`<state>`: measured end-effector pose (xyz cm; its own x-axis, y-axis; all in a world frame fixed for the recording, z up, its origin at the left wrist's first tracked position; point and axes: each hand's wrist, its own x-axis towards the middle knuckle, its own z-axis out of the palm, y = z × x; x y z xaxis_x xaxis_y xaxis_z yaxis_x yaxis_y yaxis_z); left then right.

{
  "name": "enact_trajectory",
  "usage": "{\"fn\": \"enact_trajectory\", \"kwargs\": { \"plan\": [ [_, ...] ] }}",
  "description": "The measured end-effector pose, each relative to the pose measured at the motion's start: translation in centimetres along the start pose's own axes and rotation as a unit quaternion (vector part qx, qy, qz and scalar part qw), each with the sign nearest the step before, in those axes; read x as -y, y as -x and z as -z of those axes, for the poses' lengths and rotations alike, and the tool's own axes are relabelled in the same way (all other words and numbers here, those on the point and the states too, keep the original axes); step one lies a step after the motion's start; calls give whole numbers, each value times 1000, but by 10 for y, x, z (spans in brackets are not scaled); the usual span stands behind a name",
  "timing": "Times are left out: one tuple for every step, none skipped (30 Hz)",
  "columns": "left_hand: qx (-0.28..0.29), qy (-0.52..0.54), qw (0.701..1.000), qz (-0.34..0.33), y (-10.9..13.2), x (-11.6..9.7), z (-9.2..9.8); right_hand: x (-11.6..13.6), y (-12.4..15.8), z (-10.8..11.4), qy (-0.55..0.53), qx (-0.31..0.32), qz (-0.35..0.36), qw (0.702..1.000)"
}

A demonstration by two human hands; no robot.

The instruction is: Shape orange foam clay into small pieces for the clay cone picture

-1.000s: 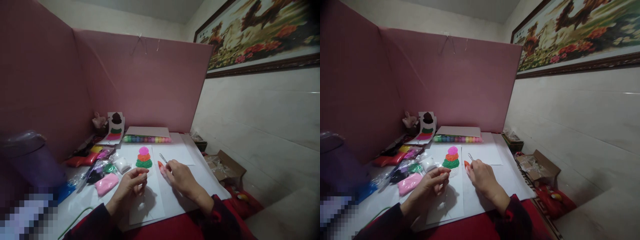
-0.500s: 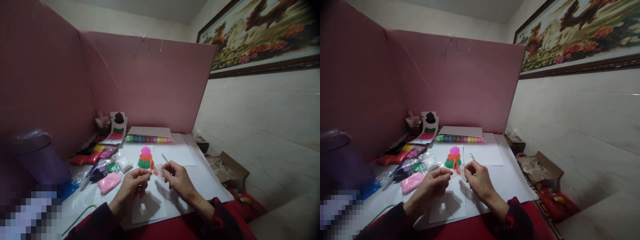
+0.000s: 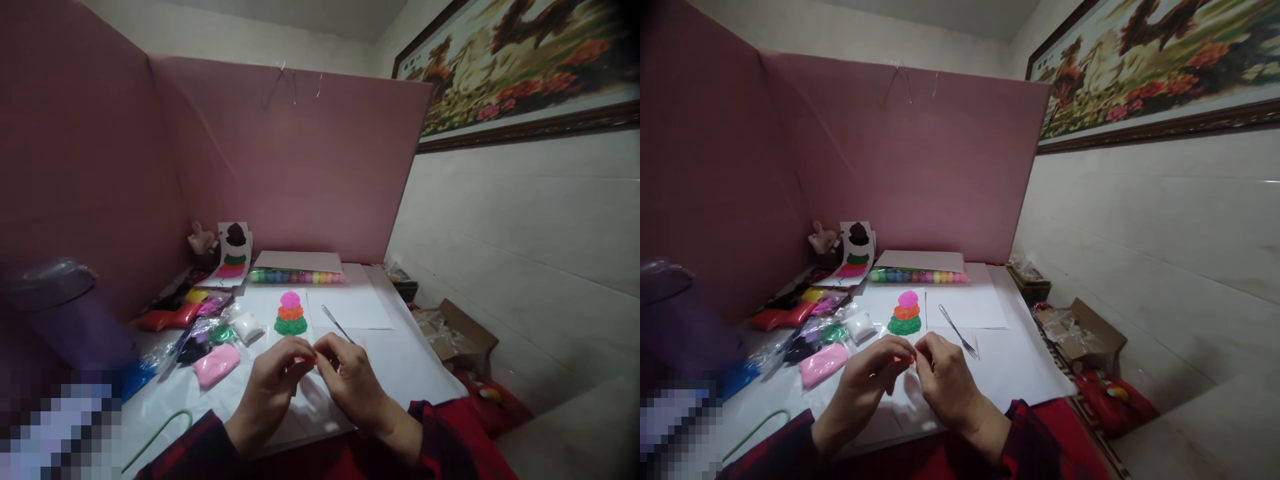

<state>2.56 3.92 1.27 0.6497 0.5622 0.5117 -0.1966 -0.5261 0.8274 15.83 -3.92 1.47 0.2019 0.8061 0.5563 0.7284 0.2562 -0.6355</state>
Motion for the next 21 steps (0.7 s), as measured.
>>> {"fn": "enact_trajectory", "kwargs": {
  "plan": [
    [13, -60, 997, -46, 1, 2, 1, 0, 0, 0, -4, 1, 2, 1000],
    [21, -120, 989, -83, 1, 3, 2, 1, 0, 1, -8, 1, 4, 1000],
    [25, -174, 978, -113, 2, 5, 3, 1, -1, 1, -11, 1, 6, 1000],
    [27, -223, 965, -135, 2, 6, 4, 1, -1, 2, -15, 2, 6, 1000],
    [27, -265, 952, -152, 3, 6, 5, 1, -1, 3, -21, 2, 5, 1000],
    [24, -301, 938, -169, 3, 7, 6, 2, -2, 4, -28, 1, 2, 1000],
    [20, -329, 926, -182, 4, 6, 7, 3, -2, 4, -36, 0, -2, 999],
    [18, -348, 918, -190, 4, 5, 7, 4, -2, 5, -45, -2, -7, 999],
    [14, -357, 915, -189, 5, 4, 7, 5, -2, 6, -54, -4, -10, 998],
    [8, -357, 917, -175, 5, 2, 7, 6, -2, 7, -62, -6, -13, 998],
    [-2, -347, 925, -154, 6, 1, 6, 7, -2, 8, -70, -6, -14, 997],
    [-14, -326, 937, -128, 7, -1, 5, 8, -2, 8, -76, -6, -14, 997],
    [-32, -297, 949, -101, 7, -2, 4, 9, -1, 9, -79, -5, -13, 997],
    [-54, -265, 959, -80, 7, -3, 3, 10, -1, 9, -80, -4, -10, 997],
    [-71, -240, 966, -65, 7, -4, 2, 10, -1, 9, -79, -2, -7, 997],
    [-81, -225, 969, -58, 7, -4, 2, 10, 0, 8, -77, -1, -4, 997],
    [-82, -223, 970, -59, 7, -5, 1, 10, 0, 8, -75, 0, 0, 997],
    [-74, -234, 967, -65, 7, -5, 1, 10, 0, 8, -74, -1, 3, 997],
    [-60, -255, 962, -76, 7, -6, 1, 10, 1, 7, -74, -3, 4, 997],
    [-43, -280, 955, -90, 7, -6, 1, 10, 1, 7, -75, -6, 4, 997],
    [-30, -310, 944, -108, 7, -7, 1, 9, 1, 7, -76, -8, 3, 997]
  ]
}}
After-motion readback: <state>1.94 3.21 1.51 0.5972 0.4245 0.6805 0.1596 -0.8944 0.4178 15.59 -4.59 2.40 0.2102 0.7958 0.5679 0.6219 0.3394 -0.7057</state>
